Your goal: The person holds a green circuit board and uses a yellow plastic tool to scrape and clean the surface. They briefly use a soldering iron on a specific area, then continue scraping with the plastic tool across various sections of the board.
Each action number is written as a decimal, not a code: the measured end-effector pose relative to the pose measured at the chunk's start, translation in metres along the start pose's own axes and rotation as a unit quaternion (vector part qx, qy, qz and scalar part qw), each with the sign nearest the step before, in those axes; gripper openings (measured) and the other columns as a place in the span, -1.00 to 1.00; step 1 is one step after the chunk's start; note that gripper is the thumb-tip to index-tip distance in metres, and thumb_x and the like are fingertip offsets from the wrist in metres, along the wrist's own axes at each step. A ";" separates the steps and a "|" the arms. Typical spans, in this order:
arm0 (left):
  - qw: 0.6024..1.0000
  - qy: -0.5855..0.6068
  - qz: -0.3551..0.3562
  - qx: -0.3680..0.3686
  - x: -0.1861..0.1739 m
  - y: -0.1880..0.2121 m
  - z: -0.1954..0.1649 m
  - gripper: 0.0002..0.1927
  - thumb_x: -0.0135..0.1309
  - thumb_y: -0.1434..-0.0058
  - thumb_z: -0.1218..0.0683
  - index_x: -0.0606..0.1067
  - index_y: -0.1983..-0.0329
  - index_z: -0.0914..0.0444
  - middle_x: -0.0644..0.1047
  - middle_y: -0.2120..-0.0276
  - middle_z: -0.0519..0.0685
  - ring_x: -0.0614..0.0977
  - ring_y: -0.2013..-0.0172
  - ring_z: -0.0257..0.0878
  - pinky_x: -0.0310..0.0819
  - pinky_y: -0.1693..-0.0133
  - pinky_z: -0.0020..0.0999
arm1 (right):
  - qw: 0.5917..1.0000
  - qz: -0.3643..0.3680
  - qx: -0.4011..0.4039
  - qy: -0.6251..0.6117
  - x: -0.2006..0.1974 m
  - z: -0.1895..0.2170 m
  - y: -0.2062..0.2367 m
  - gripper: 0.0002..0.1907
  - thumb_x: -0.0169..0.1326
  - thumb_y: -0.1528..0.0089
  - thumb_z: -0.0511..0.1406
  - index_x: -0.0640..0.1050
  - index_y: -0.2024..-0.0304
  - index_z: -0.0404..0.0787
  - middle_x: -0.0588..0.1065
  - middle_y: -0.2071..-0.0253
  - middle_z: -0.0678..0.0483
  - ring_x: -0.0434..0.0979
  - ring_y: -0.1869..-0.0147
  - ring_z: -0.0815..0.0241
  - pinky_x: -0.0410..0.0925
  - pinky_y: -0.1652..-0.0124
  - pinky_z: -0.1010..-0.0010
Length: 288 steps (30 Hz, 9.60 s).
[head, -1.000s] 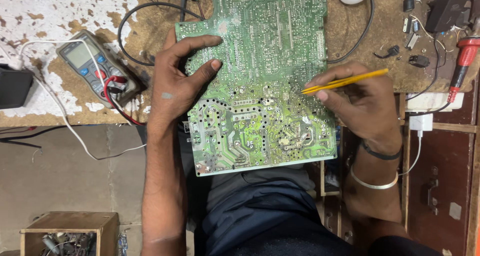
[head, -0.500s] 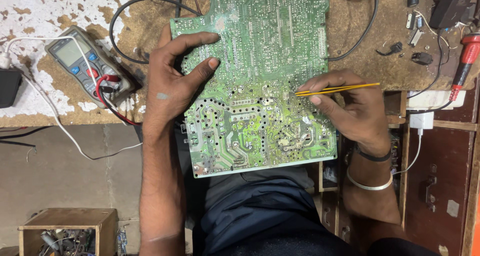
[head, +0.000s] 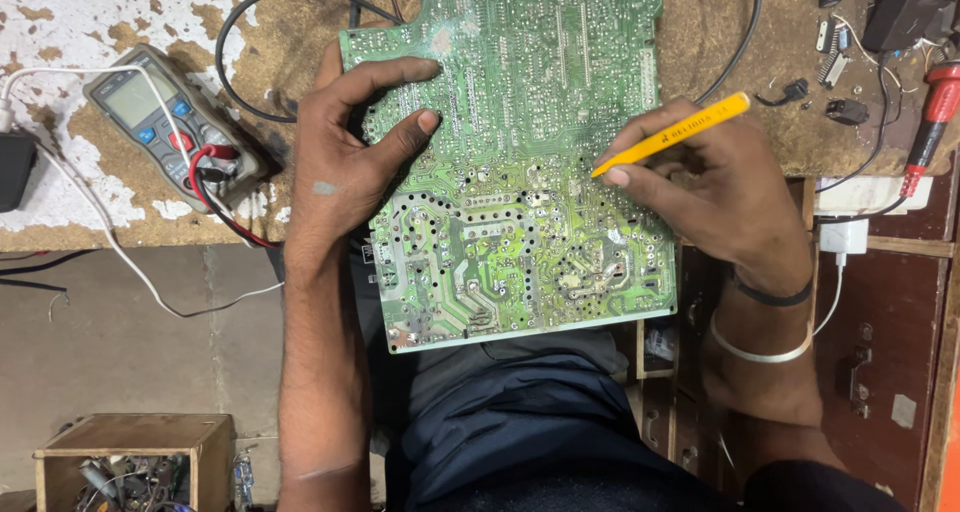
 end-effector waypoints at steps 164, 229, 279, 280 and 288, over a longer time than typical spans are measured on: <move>0.999 0.035 -0.009 0.014 -0.003 -0.001 -0.006 -0.60 0.33 -0.26 0.25 0.56 -0.16 0.29 0.48 -0.15 0.05 0.57 -0.25 -0.13 0.40 -0.40 -0.25 | 0.959 -0.128 -0.187 0.169 0.016 0.044 -0.011 -0.74 0.31 -0.32 -0.27 0.62 0.04 -0.31 0.59 0.29 0.05 0.62 0.27 0.27 0.43 0.34 0.54; 0.997 -0.027 -0.028 0.070 -0.007 -0.004 -0.002 -0.77 0.19 -0.37 0.16 0.58 -0.08 0.22 0.68 -0.02 -0.03 0.67 -0.12 -0.18 -0.32 -0.54 0.13 | 0.976 0.021 -0.073 -0.203 0.030 0.019 -0.112 -0.57 0.12 -0.40 -0.50 0.25 -0.23 -0.38 0.58 0.01 -0.14 0.68 -0.06 0.18 0.56 0.14 0.58; 0.998 0.055 -0.039 0.001 -0.006 -0.006 0.001 -0.25 0.22 -0.33 0.15 0.18 -0.53 0.23 0.27 -0.49 0.19 0.28 -0.51 0.01 0.10 -0.52 -0.09 | 0.981 0.068 -0.143 -0.116 0.005 0.003 -0.155 -0.80 0.11 -0.38 -0.39 0.64 0.01 -0.39 0.61 0.28 -0.03 0.61 0.26 0.29 0.46 0.21 0.54; 0.998 0.042 -0.040 0.001 -0.006 -0.006 0.001 -0.25 0.22 -0.33 0.16 0.18 -0.53 0.22 0.27 -0.49 0.19 0.27 -0.51 0.01 0.09 -0.52 -0.10 | 0.985 0.066 -0.137 -0.083 0.007 0.002 -0.156 -0.80 0.10 -0.34 -0.40 0.65 0.06 -0.39 0.61 0.30 -0.03 0.60 0.28 0.28 0.45 0.24 0.53; 0.998 0.034 -0.043 0.009 -0.007 -0.007 0.006 -0.28 0.23 -0.35 0.16 0.20 -0.52 0.22 0.31 -0.48 0.17 0.29 -0.52 -0.02 0.09 -0.54 -0.12 | 0.982 0.058 -0.170 -0.061 0.007 -0.003 -0.156 -0.83 0.09 -0.35 -0.42 0.64 0.09 -0.40 0.60 0.27 -0.02 0.63 0.22 0.28 0.48 0.17 0.53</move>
Point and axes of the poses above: each hand's wrist, its own y-axis away from the middle knuckle, its own x-axis out of the palm, z = x × y, the point moved 4 cm from there along -y, towards the middle knuckle
